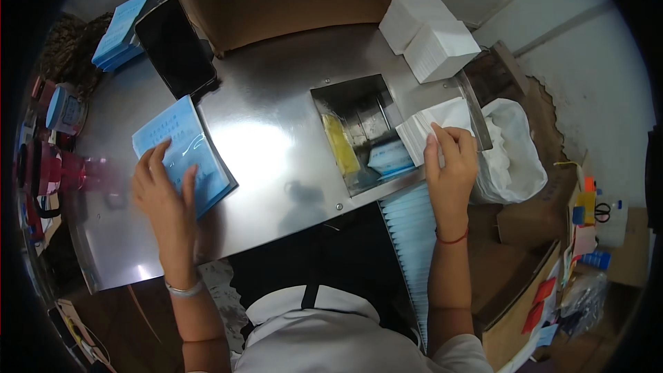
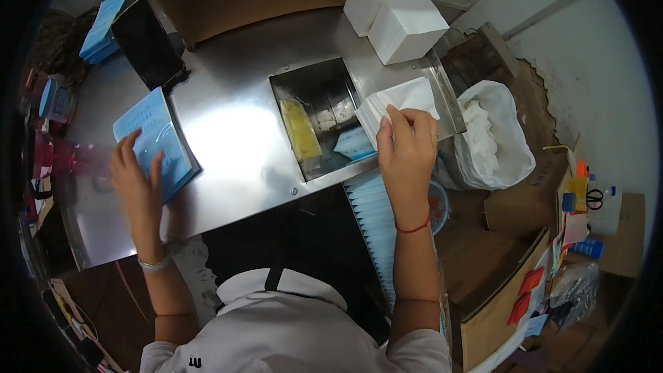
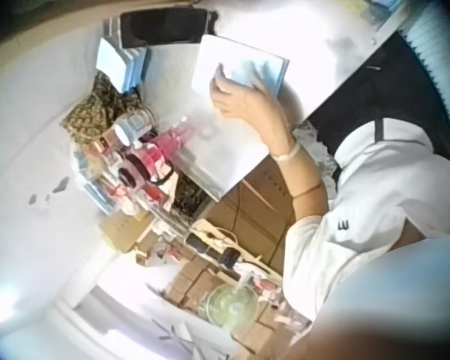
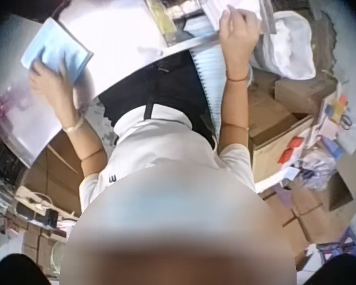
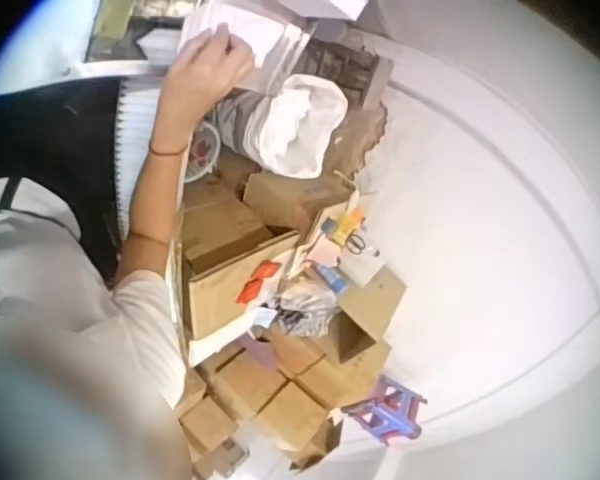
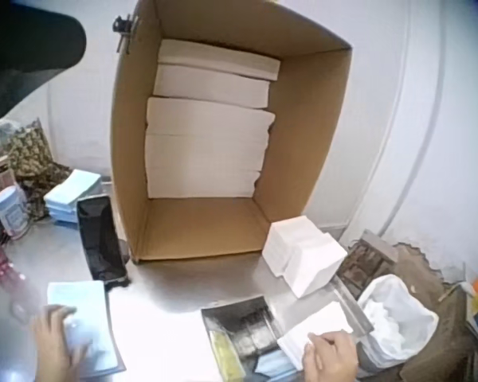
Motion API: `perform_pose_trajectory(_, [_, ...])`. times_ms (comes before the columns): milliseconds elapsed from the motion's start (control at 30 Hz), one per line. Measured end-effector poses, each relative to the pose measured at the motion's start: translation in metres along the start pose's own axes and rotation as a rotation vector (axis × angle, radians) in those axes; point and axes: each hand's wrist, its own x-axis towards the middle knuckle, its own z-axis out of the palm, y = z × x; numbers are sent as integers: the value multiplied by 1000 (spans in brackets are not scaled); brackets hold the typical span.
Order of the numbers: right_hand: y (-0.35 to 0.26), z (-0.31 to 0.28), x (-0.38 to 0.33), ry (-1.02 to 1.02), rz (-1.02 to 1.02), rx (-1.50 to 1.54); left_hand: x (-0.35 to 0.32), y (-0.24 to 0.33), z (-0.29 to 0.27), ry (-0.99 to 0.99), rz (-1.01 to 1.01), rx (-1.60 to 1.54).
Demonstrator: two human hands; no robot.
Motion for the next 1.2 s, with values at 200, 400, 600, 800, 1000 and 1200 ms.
perform_pose_trajectory(200, [6,0,1,12,-42,34,-6,-22,-4,-275,-76,23])
perform_pose_trajectory(400, [20,-7,9,-30,36,96,-39,113,6,-477,374,-510])
perform_pose_trajectory(600, [-43,-22,-22,3,-201,154,-42,93,24,-390,385,-653])
perform_pose_trajectory(800, [-97,30,-36,-442,-379,206,-34,79,18,-378,352,-452])
perform_pose_trajectory(1000, [-80,29,-9,-246,-399,424,-46,96,12,-380,451,-372])
perform_pose_trajectory(1200, [-13,9,-5,34,-11,-73,-33,91,20,-443,485,-401])
